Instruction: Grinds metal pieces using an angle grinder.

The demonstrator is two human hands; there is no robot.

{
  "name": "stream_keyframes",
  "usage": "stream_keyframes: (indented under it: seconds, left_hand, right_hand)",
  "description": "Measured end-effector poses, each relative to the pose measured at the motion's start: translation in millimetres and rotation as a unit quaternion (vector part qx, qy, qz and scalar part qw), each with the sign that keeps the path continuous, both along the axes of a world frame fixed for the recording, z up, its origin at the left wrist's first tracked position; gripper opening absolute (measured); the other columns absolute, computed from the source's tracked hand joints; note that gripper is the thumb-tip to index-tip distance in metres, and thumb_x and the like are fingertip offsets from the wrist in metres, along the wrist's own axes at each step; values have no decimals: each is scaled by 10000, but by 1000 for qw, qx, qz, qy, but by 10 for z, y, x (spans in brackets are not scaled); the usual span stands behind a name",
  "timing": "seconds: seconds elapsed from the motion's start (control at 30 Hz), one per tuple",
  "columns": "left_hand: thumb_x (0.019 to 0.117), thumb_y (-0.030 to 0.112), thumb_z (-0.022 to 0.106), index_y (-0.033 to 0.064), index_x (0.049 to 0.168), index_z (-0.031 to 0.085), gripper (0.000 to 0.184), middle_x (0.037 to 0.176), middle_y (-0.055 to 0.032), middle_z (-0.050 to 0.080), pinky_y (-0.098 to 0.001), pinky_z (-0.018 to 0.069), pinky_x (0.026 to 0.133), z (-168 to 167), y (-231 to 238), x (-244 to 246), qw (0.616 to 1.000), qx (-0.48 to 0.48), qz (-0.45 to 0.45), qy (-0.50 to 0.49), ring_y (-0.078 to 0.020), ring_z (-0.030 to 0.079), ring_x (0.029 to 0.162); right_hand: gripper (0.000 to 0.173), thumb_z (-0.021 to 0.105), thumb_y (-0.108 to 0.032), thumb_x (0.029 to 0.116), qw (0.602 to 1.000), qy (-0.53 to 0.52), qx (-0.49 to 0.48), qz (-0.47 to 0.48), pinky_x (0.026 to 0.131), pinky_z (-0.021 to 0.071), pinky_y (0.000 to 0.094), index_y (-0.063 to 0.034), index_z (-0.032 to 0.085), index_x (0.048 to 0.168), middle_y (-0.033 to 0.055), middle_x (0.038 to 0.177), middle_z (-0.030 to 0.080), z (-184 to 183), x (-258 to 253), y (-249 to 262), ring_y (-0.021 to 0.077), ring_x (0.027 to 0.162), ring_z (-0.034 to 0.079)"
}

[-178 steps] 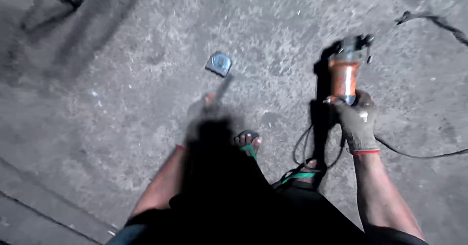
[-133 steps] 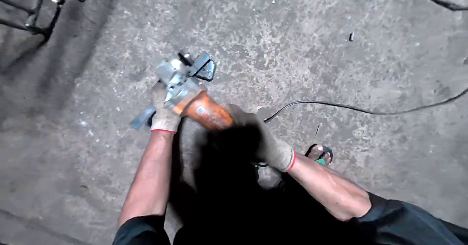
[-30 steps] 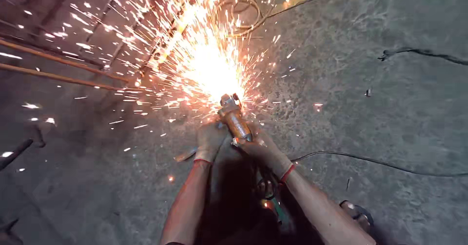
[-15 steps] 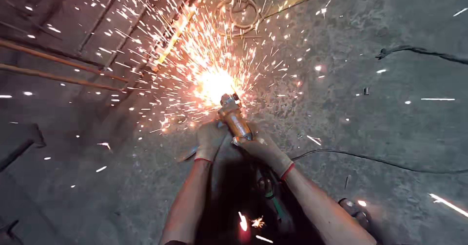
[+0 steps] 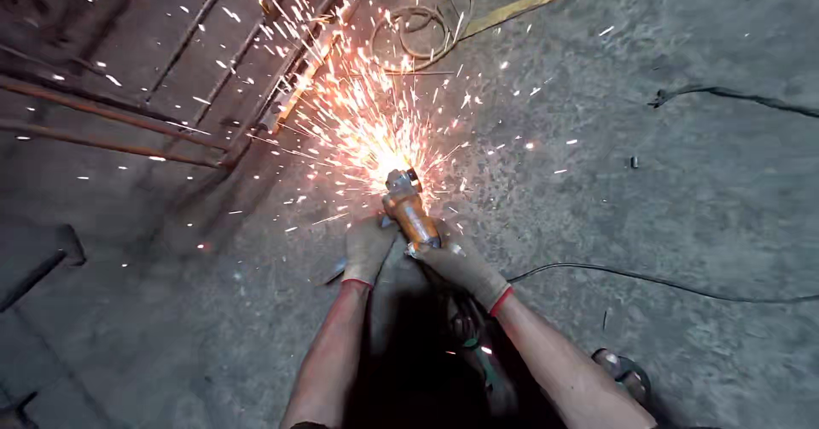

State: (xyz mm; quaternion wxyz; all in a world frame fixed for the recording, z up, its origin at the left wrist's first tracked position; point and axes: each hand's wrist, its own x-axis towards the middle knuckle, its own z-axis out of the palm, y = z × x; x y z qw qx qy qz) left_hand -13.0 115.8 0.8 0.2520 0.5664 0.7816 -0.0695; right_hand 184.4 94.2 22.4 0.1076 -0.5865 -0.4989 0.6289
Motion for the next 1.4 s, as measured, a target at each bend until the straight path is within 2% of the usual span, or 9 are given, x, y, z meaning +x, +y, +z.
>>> stream_keyframes:
  seconds: [0.6,0.7,0.77,0.83,0.9,1.0,1.13,1.23,1.4]
  left_hand:
    - [926,492,611,131,995,714,382,855,-93,692,-590,537,762,-59,-21,-24,999,20,16,-23,-303,684,848]
    - [951,516,587,126,956,703,407,840,-77,674,-554,541,754,-71,9,-113,992,3,34,-119,-259,664,817]
    - [1004,537,553,127,1067,703,441,847,-29,661,-412,552,693,97,71,-200,959,-26,91,-268,-155,630,744]
    - [1042,405,550,106,1187,639,344,731,22,565,-243,448,493,333,14,-263,883,-28,171,-437,-64,494,547]
    - [1070,339,446,85,1157,620,320,706,7,584,-218,468,475,542,-54,-329,785,-3,207,-584,-63,523,528]
    - [1082,517,239,99,1060,654,589,725,-38,656,-277,541,489,391,-141,-463,656,-62,257,-707,-130,623,559]
    - [1091,478,358,111,1009,646,473,618,19,500,-252,381,409,-83,-147,-408,777,-53,435,-452,-96,420,439]
    - [1063,380,486,62,1088,646,357,701,-43,585,-314,481,492,-42,-189,-268,854,9,394,-341,-146,533,522]
    - [1001,374,598,48,1295,611,439,1018,-134,716,-505,584,862,302,-421,-130,957,190,190,-105,-272,708,933]
  right_hand:
    - [772,740,-456,877,999,42,-2,-23,940,579,439,-191,437,1535,74,1238,689,-120,30,-112,170,1055,694]
    - [745,748,-427,871,995,61,35,-64,942,582,421,-163,478,1513,72,1232,697,-138,70,-201,155,1056,694]
    - [770,770,-376,867,988,78,78,-105,946,587,399,-102,462,1517,91,1237,694,-86,149,-234,157,1054,697]
    - [829,780,-379,852,978,90,129,-134,948,585,370,-37,433,1522,107,1256,680,-23,301,-248,147,1062,689]
    - [849,779,-423,837,964,100,185,-163,913,606,335,-4,447,1496,94,1226,689,59,479,-163,114,1032,697]
    - [878,777,-475,831,947,123,219,-199,894,616,338,10,448,1485,91,1236,681,182,703,-18,121,1037,696]
    - [775,769,-310,855,938,151,198,-242,795,651,369,-19,437,1491,84,1173,704,236,883,2,164,941,727]
    - [738,745,-241,853,934,147,193,-263,766,653,362,-24,440,1489,85,1152,704,270,957,-80,162,906,730]
    - [720,716,-216,881,935,131,189,-269,778,649,361,-26,420,1508,94,1180,694,223,994,-150,163,924,724]
